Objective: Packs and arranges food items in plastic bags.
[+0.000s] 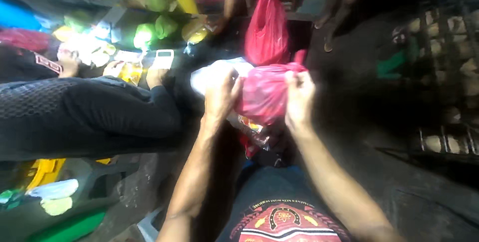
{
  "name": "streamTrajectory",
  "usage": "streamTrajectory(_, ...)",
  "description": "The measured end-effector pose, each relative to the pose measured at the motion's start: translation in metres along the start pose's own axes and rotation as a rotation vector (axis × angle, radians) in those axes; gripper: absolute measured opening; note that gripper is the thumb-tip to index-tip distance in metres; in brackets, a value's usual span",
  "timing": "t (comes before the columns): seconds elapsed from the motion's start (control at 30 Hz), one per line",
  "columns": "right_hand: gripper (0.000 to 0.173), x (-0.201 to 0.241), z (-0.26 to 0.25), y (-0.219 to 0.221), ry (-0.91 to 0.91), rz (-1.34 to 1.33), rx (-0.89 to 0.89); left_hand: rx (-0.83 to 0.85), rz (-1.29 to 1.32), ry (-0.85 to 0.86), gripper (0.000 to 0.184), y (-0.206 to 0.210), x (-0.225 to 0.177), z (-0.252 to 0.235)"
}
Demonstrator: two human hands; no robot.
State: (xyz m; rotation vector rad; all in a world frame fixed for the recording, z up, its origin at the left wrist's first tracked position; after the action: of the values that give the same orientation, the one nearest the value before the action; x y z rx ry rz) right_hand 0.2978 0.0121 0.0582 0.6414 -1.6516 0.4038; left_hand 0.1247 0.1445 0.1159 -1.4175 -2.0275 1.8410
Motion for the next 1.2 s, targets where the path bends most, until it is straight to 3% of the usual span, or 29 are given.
streamTrajectory(0.1, 0.025, 0.003, 0.019, 0.024, -0.258, 0.382, 0.380, 0.006, -0.051, 0.013, 0.016, -0.002, 0.003, -0.004)
streamTrajectory(0.2, 0.049, -0.019, 0.045, 0.032, -0.603, 0.579, 0.740, -0.004, -0.085, 0.012, 0.016, 0.001, 0.009, 0.001)
streamTrajectory(0.27, 0.060, -0.036, 0.061, 0.037, -0.674, 0.592, 0.912, 0.011, -0.106, 0.023, 0.015, 0.006, 0.004, 0.003)
streamTrajectory(0.4, 0.052, -0.030, 0.061, 0.062, -0.780, 0.549, 0.750, 0.038, -0.152, 0.050, 0.010, 0.015, -0.002, 0.004)
streamTrajectory(0.57, 0.041, -0.015, 0.029, 0.087, -0.538, 0.674, 0.317, 0.094, -0.217, 0.023, 0.011, 0.007, 0.002, 0.003)
streamTrajectory(0.73, 0.036, -0.014, 0.003, 0.092, -0.345, 0.561, 0.049, 0.062, -0.171, -0.006, 0.012, 0.014, 0.003, 0.008)
streamTrajectory(0.8, 0.037, -0.015, 0.019, 0.103, -0.286, 0.480, 0.071, 0.026, -0.095, -0.036, 0.017, 0.011, 0.005, 0.005)
streamTrajectory(0.87, 0.039, -0.012, 0.040, 0.106, -0.310, 0.527, 0.206, -0.028, -0.034, -0.068, 0.021, 0.004, 0.016, 0.000)
streamTrajectory(0.97, 0.032, -0.018, 0.055, 0.095, -0.611, 0.619, 0.406, -0.061, 0.001, -0.070, 0.020, -0.006, 0.034, 0.000)
streamTrajectory(1.07, 0.030, -0.027, 0.055, 0.104, -0.795, 0.590, 0.621, -0.004, -0.009, -0.042, 0.020, 0.002, 0.030, 0.009)
streamTrajectory(1.17, 0.026, -0.027, 0.063, 0.124, -0.995, 0.670, 0.618, -0.002, -0.048, -0.019, 0.019, -0.001, 0.029, 0.007)
streamTrajectory(1.2, 0.022, -0.028, 0.066, 0.130, -0.966, 0.695, 0.635, -0.002, -0.061, -0.011, 0.019, -0.003, 0.030, 0.007)
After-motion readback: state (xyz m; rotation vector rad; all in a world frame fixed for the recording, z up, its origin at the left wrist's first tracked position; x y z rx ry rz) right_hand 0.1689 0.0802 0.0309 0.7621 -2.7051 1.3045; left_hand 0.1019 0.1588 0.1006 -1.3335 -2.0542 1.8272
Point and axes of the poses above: each hand's wrist, its own z-axis away from the middle knuckle, its own y-axis out of the palm, x = y × z, the point moved 9 cm from there along -z, towards the middle knuckle, and after that the axes turned 4 degrees about -y, right-handed, at the moved point
